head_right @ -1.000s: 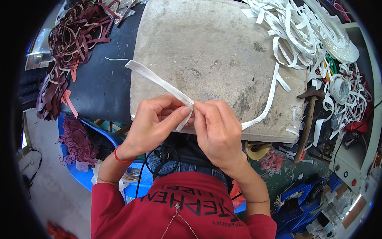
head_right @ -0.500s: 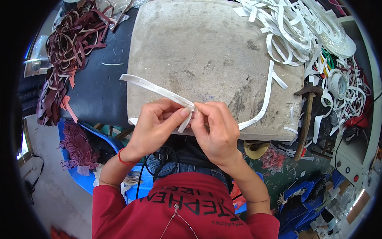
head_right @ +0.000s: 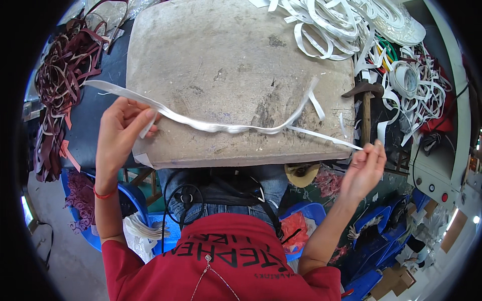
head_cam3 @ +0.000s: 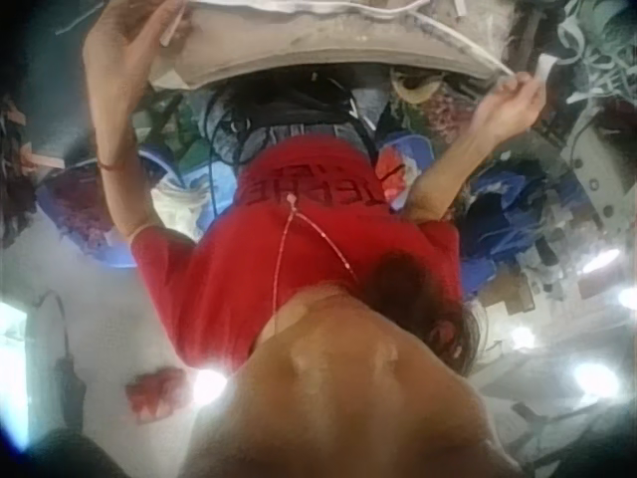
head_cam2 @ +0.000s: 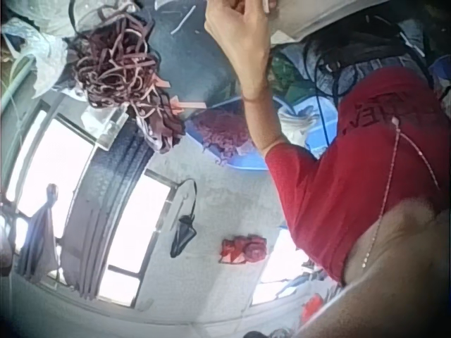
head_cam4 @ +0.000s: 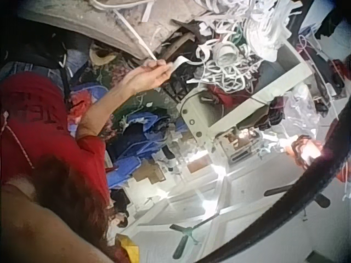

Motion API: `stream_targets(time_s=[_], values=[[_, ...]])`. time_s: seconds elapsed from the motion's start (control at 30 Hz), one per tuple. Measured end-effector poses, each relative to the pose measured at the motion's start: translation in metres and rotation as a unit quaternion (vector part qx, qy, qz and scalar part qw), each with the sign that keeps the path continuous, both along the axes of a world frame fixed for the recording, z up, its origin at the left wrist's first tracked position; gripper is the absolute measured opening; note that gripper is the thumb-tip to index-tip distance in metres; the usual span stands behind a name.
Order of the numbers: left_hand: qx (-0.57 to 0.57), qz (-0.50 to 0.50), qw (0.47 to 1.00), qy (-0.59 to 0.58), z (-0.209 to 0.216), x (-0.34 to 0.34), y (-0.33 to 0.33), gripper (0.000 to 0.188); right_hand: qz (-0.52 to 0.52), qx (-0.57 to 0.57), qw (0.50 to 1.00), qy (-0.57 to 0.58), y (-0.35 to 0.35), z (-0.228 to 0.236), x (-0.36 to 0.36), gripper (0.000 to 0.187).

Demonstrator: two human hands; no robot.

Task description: The recorder is applying white adhesive tape to the edges of leather shoe component patterns at a workbench.

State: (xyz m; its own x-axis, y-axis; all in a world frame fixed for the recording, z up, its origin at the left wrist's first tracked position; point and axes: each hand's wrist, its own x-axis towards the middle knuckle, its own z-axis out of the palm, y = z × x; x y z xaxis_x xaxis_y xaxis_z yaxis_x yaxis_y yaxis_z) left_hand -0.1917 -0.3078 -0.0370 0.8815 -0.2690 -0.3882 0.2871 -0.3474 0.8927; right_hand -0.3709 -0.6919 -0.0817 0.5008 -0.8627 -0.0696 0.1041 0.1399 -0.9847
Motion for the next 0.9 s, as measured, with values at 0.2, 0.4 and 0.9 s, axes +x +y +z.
stream_targets(time_s=[0.2,0.4,0.9], values=[[0.173,-0.079,0.962,-0.196,0.005,0.006,0.015,0.019,0.059,-0.043,0.997,-0.002,0.031,0.017,0.018,0.029],[0.285,-0.073,0.894,-0.337,0.01,0.005,0.009,0.015,0.145,-0.314,0.929,0.127,0.043,0.016,0.02,0.026],[0.352,0.124,0.803,-0.465,0.024,0.01,0.048,0.024,0.359,-0.483,0.782,0.162,0.09,0.017,0.072,0.015]])
